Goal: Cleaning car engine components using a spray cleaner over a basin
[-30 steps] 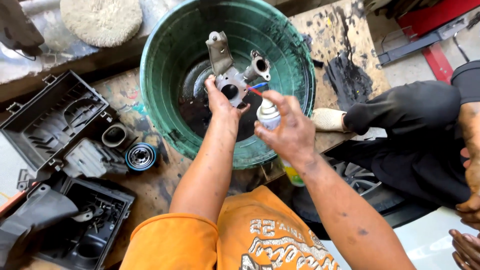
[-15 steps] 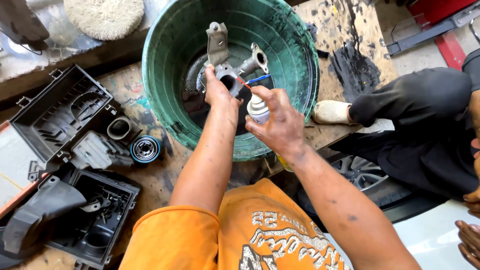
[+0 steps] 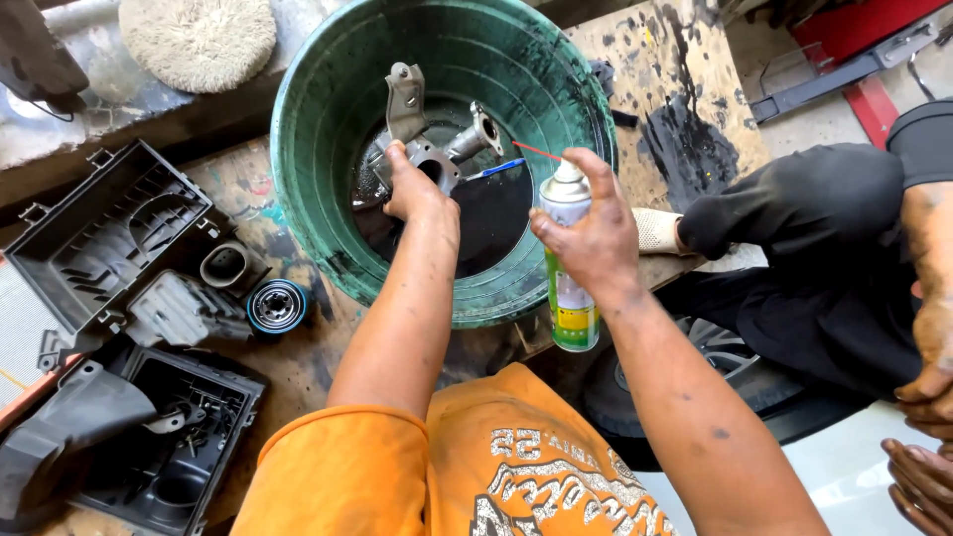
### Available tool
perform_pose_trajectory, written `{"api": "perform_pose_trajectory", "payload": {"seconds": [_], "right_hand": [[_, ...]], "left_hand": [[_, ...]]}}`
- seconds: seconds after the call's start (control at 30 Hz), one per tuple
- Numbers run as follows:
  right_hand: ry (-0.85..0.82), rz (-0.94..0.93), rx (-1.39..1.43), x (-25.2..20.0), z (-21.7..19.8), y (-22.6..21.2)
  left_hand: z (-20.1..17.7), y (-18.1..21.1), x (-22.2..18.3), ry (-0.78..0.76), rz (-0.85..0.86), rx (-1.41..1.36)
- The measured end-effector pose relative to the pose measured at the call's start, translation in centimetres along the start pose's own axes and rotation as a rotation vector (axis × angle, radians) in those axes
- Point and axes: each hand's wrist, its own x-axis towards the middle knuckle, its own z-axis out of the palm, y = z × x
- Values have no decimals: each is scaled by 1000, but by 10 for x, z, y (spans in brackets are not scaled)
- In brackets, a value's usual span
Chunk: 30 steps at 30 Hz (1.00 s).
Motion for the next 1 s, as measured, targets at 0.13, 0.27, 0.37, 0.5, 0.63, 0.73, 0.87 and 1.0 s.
{"api": "perform_pose_trajectory", "payload": {"seconds": [0.13,0.27,0.37,0.5,0.63,0.73,0.87,1.0], "right_hand": [[-25,-20,-14,30,6,4],[-60,8,-25,53,16,-4],[-75,24,-4,66,24,-12],[-74,42,54,69,28,-19],[-38,7,159,78,30,-27],[-64,2,79,84,31,-31],[-58,33,25,81,24,-34],[-107,36,46,74,13,-48]], "left_hand": [[10,5,-8,28,42,-23],[7,24,-39,46,-27,-72],[11,33,-48,49,-42,-102],[9,43,-59,62,-82,-100],[16,36,-37,75,-100,-131],[15,36,-34,68,-97,-135],[13,52,-57,54,-118,-141],[8,65,-75,38,-161,-149]]}}
